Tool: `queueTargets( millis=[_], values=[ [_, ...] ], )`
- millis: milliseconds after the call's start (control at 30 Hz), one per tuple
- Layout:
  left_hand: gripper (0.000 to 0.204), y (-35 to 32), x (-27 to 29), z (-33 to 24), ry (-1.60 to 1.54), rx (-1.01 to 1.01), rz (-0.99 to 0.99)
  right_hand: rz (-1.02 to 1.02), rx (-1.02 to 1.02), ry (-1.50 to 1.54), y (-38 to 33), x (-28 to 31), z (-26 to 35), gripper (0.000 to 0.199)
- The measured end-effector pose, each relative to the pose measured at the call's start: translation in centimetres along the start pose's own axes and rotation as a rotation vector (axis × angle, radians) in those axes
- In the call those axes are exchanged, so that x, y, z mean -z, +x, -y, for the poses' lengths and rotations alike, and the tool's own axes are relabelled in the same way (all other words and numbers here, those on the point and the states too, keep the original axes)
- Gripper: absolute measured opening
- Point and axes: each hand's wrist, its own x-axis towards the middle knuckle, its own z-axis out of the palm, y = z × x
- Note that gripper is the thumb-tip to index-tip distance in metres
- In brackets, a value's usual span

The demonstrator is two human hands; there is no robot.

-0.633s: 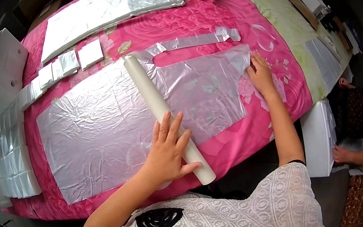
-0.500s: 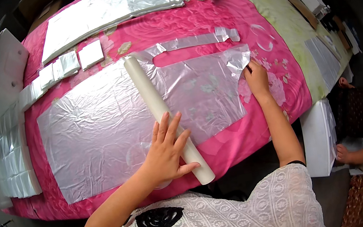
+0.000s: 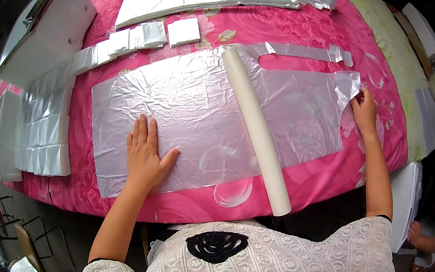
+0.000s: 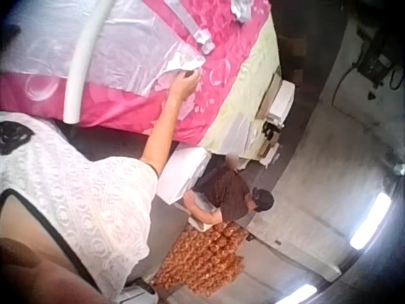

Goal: The person wraps small white rectangular items in clear plastic film on a pink floral tablecloth. They unroll the film, place the item, fold the film over, and smooth it down with their hands. The wrapped items are placed in a pile on the table.

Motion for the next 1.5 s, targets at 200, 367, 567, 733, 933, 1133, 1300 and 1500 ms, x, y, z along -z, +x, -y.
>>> queueTargets(
  millis=[200, 367, 567, 733, 933, 1133, 1300, 1500],
  values=[
    [0.085, -0.1, 0.4, 0.8, -0.008, -0.008, 0.008, 0.367, -0.184, 0.286, 1.0, 1.2, -1.3, 0.031],
    [0.085, -0.3, 0.6, 1.9, -0.003, -0.018, 0.021, 0.406, -0.072, -0.018, 2.9, 5.4, -3.2, 0.023],
    [0.087, -0.3, 0.3, 3.2, 0.035, -0.08, 0.008, 0.147, -0.143, -0.554, 6.0, 6.7, -9.5, 0.02],
    [0.086, -0.7, 0.5, 3.3, 0.034, -0.071, -0.002, -0.124, 0.057, -0.364, 6.7, 3.2, -4.0, 0.031],
    [0.085, -0.9, 0.5, 3.3, 0.055, -0.058, 0.014, 0.518, 0.611, 0.161, -3.9, -3.2, 12.1, 0.054],
    [0.084, -0.8, 0.4, 3.5, 0.035, -0.085, -0.021, 0.543, 0.581, -0.055, -4.1, -4.2, 12.6, 0.061],
    [0.084, -0.9, 0.2, 3.4, 0.024, -0.091, -0.039, 0.368, 0.269, -0.249, -1.0, -1.5, 2.3, 0.06],
    [0.084, -0.9, 0.3, 3.5, 0.029, -0.076, -0.032, 0.222, -0.297, -0.595, 2.4, 2.5, -3.9, 0.056]
  ],
)
